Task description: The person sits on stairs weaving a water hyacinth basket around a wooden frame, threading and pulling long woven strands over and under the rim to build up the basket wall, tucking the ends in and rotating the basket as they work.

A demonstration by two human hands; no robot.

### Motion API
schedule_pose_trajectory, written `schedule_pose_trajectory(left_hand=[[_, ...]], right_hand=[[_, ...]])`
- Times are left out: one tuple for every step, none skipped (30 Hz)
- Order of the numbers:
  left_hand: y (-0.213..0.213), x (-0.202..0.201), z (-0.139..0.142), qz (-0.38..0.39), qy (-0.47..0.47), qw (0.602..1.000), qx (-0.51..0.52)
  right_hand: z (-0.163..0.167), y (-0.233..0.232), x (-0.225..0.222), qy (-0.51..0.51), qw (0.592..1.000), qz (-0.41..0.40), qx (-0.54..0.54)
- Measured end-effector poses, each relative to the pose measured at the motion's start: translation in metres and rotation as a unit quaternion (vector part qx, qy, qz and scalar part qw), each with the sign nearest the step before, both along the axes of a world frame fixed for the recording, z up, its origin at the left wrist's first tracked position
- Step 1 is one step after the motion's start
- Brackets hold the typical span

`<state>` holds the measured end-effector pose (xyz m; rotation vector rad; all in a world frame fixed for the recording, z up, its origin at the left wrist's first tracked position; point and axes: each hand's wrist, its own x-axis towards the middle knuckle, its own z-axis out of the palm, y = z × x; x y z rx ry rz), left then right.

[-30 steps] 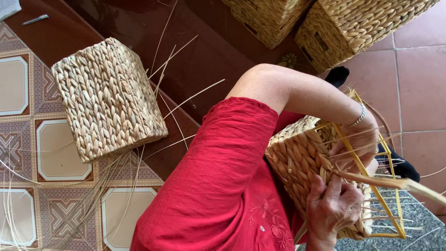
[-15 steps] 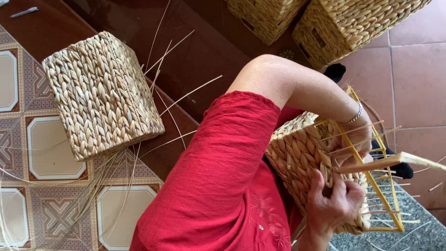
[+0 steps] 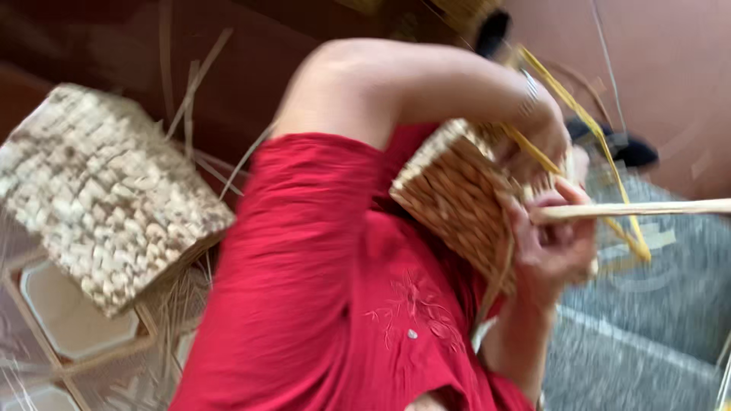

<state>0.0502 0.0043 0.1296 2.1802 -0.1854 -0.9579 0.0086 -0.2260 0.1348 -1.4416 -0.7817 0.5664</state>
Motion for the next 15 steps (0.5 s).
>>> schedule_pose_trajectory(left_hand=[[-0.002,0.001,-0.002,0.006,-0.001,1.000,0.002],[-0.006,0.003,-0.006,0.012,-0.002,1.000,0.002],[-0.008,0.004,-0.011,0.019,0.000,1.000,0.005],[-0.008,0.005,-0.013,0.018,-0.001,1.000,0.005],[-0.010,0.005,-0.014,0.018,-0.002,1.000,0.002],[-0.010,0.004,-0.016,0.021,0.002,1.000,-0.001],[-0.012,0.005,-0.014,0.022,0.004,1.000,-0.002],[-0.015,0.005,-0.014,0.025,0.007,1.000,-0.005],[-0.017,0.007,-0.012,0.023,0.010,1.000,-0.010],[-0.021,0.009,-0.012,0.021,0.016,1.000,-0.013],[-0.025,0.009,-0.012,0.019,0.022,0.999,-0.017],[-0.027,0.011,-0.011,0.020,0.028,0.999,-0.021],[-0.029,0.011,-0.011,0.020,0.031,0.999,-0.023],[-0.030,0.012,-0.011,0.019,0.037,0.999,-0.026],[-0.028,0.011,-0.010,0.020,0.040,0.999,-0.027]], right_hand=[[-0.004,-0.003,-0.002,0.001,1.000,-0.019,0.020],[-0.006,-0.009,-0.004,0.004,0.998,-0.040,0.051],[-0.007,-0.014,-0.006,0.004,0.995,-0.061,0.082],[-0.009,-0.019,-0.011,0.008,0.988,-0.082,0.128],[-0.008,-0.026,-0.016,0.009,0.984,-0.099,0.149],[-0.007,-0.033,-0.021,0.009,0.979,-0.115,0.170],[-0.005,-0.038,-0.025,0.006,0.976,-0.127,0.174],[-0.003,-0.042,-0.027,-0.031,0.979,-0.129,0.158],[-0.001,-0.046,-0.029,-0.067,0.979,-0.131,0.142],[0.001,-0.048,-0.030,-0.133,0.978,-0.124,0.099],[0.004,-0.050,-0.030,-0.195,0.973,-0.114,0.051],[0.005,-0.050,-0.030,-0.224,0.968,-0.104,0.036],[0.007,-0.050,-0.030,-0.257,0.962,-0.093,0.023],[0.007,-0.048,-0.030,-0.291,0.953,-0.080,0.013],[0.008,-0.047,-0.029,-0.334,0.938,-0.089,0.006]])
